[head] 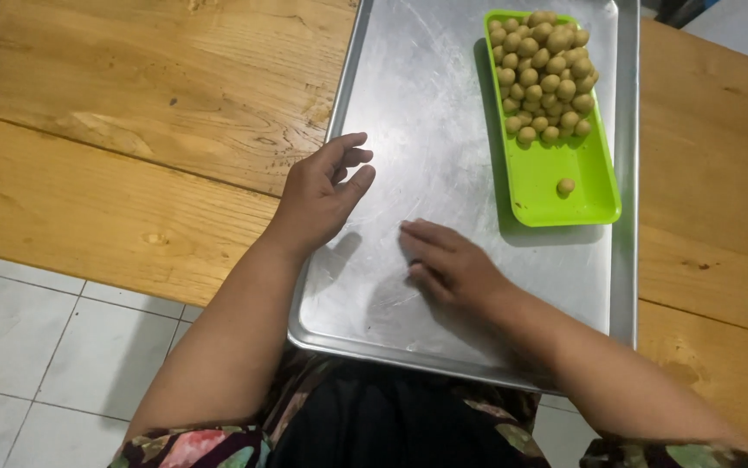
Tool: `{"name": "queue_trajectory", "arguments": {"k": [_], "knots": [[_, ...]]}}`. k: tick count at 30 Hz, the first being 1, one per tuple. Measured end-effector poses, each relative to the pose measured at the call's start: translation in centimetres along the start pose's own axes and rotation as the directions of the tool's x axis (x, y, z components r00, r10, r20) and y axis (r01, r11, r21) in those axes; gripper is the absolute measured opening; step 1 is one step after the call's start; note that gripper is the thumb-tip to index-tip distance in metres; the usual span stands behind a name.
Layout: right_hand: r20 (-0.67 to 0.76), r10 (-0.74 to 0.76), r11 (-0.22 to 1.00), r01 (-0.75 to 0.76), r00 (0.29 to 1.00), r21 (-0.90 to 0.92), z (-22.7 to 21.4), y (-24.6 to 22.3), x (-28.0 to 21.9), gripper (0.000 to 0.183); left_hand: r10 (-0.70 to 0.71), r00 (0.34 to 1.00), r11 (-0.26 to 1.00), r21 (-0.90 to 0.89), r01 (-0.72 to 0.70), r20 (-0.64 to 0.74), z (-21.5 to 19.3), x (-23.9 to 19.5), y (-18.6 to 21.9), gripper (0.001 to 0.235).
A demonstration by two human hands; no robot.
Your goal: The person repeatedly picks small dough portions from a green tray, rolls them between both palms into smooth balls, and places them back into the tray. The process is continuous and repetitive throughout the clip.
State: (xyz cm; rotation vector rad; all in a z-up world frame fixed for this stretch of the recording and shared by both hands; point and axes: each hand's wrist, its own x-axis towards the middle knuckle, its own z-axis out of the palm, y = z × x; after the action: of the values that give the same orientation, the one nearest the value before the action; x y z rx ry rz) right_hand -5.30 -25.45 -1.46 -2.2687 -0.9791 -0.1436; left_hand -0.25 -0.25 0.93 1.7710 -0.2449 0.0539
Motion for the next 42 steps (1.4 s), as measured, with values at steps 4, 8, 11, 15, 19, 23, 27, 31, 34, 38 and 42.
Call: {"name": "queue_trajectory", "arguments": {"k": [4, 8, 11, 15, 19, 23, 27, 31, 34, 38, 42], "knots": [[0.399, 0.003, 0.989, 0.055, 0.917, -0.134, 1.8, -1.8, 0.3, 0.064, 0.004, 1.0, 1.0, 0.017, -0.004, 0.017, -0.1, 0.0, 0.2, 0.046], [0.41, -0.329, 0.936, 0.352, 0.85, 0.02, 1.3, -2.5, -1.6, 0.053, -0.009, 1.0, 0.999, 0.044, 0.008, 0.027, -0.3, -0.2, 1.0, 0.046], [0.41, -0.34, 0.939, 0.329, 0.847, 0.098, -1.3, -2.5, -3.2, 0.047, -0.018, 0.999, 0.998, 0.065, 0.016, 0.042, -0.6, -0.3, 1.1, 0.047], [0.405, -0.09, 0.973, 0.167, 0.91, -0.158, -4.9, -2.1, -6.1, 0.046, -0.032, 0.995, 0.993, 0.116, 0.021, 0.094, -0.4, -0.7, 1.7, 0.054], [0.263, 0.267, 0.897, -0.139, 0.927, -0.42, -6.8, 2.9, -12.3, 0.059, -0.082, 0.988, 0.983, 0.176, 0.058, 0.131, -0.8, -1.3, 3.7, 0.057], [0.151, 0.685, 0.715, -0.618, 0.713, -0.326, -7.8, 3.1, -12.7, 0.083, -0.14, 0.975, 0.971, 0.217, 0.101, 0.171, -0.7, -1.5, 5.3, 0.058], [0.24, 0.788, 0.604, -0.637, 0.567, -0.478, -5.7, 2.4, -9.8, 0.096, -0.09, 0.981, 0.967, 0.252, 0.044, 0.174, -0.8, -1.6, 4.7, 0.059], [0.29, 0.741, 0.665, -0.6, 0.606, -0.444, -4.8, -0.3, -5.8, 0.096, -0.094, 0.979, 0.964, 0.264, 0.044, 0.179, -0.9, -1.4, 4.7, 0.06], [0.412, 0.614, 0.787, -0.483, 0.673, -0.384, -3.1, -0.6, -5.6, 0.096, -0.087, 0.982, 0.964, 0.262, 0.041, 0.166, -0.9, -1.4, 3.9, 0.06], [0.306, 0.309, 0.95, -0.275, 0.9, -0.15, -4.0, -0.7, -6.8, 0.052, -0.127, 0.985, 0.981, 0.163, 0.107, 0.116, -0.6, -1.0, 3.3, 0.055], [0.002, 0.588, 0.806, -0.585, 0.809, 0.092, -7.5, 3.3, -8.0, 0.015, -0.215, 0.975, 0.975, 0.077, 0.21, 0.063, -0.6, -0.5, 3.4, 0.054]]}}
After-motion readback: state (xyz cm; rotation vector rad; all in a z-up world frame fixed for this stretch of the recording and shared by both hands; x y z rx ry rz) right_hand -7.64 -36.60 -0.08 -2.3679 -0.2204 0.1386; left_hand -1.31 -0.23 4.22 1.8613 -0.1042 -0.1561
